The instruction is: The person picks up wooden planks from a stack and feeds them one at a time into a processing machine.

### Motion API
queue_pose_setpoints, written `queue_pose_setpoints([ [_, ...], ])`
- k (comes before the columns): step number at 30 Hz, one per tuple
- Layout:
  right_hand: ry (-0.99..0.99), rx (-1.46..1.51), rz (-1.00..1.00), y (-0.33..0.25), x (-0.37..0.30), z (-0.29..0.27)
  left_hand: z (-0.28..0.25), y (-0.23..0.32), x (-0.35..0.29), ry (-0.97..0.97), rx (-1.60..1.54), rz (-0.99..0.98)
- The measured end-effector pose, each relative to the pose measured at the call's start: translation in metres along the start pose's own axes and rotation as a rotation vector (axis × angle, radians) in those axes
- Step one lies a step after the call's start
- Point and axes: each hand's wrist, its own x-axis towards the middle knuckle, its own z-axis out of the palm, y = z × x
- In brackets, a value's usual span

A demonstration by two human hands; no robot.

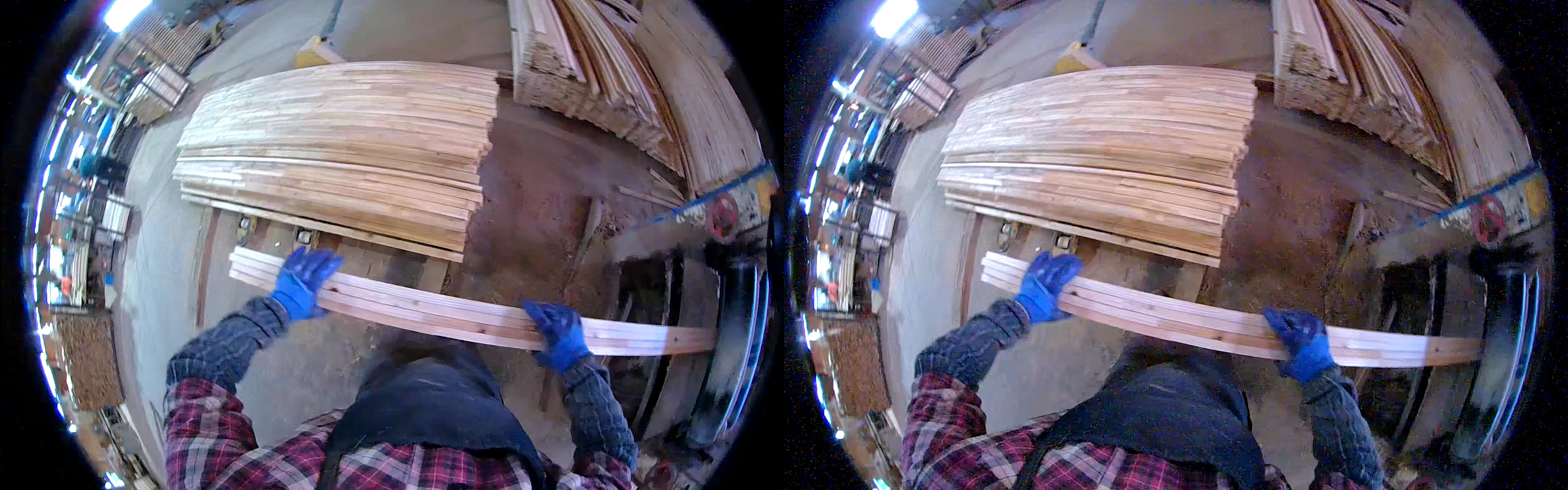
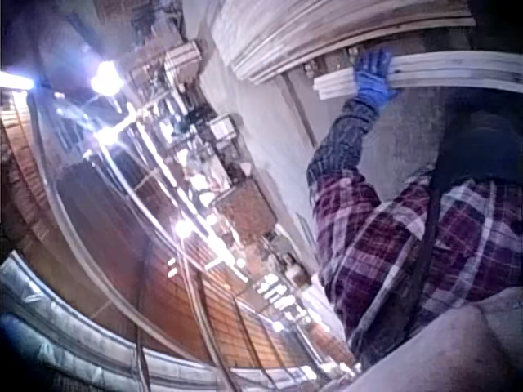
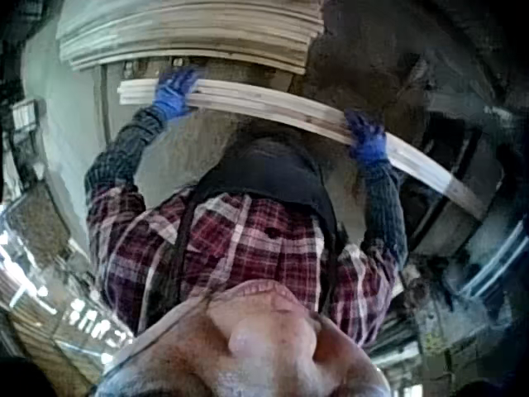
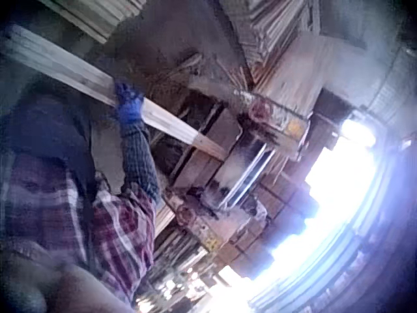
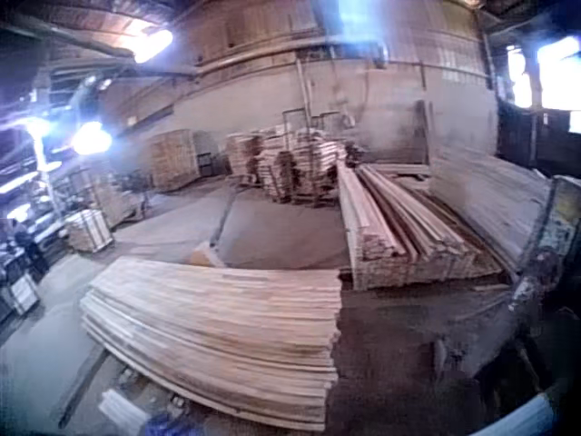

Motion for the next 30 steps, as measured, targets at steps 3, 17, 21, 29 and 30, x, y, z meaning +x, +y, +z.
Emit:
queue_pose_setpoints([
  [3, -0.018, -0.131, 0.098, 0.029, -0.029, 0.000, -0.002, -0.032, -0.009, -0.054, -0.004, -0.025],
  [17, -0.037, 0.312, 0.302, 0.061, 0.013, -0.009, 0.000, 0.131, 0.059, 0.017, -0.267, 0.049],
  [21, -0.063, 0.211, 0.327, 0.067, 0.029, 0.004, -0.009, 0.124, 0.063, -0.045, -0.327, 0.155],
  [29, -0.188, 0.381, 0.394, 0.065, 0.131, 0.032, 0.019, 0.148, 0.130, -0.012, -0.720, 0.385],
  [30, -0.206, 0.406, 0.392, 0.064, 0.143, 0.037, 0.024, 0.154, 0.140, 0.051, -0.787, 0.428],
])
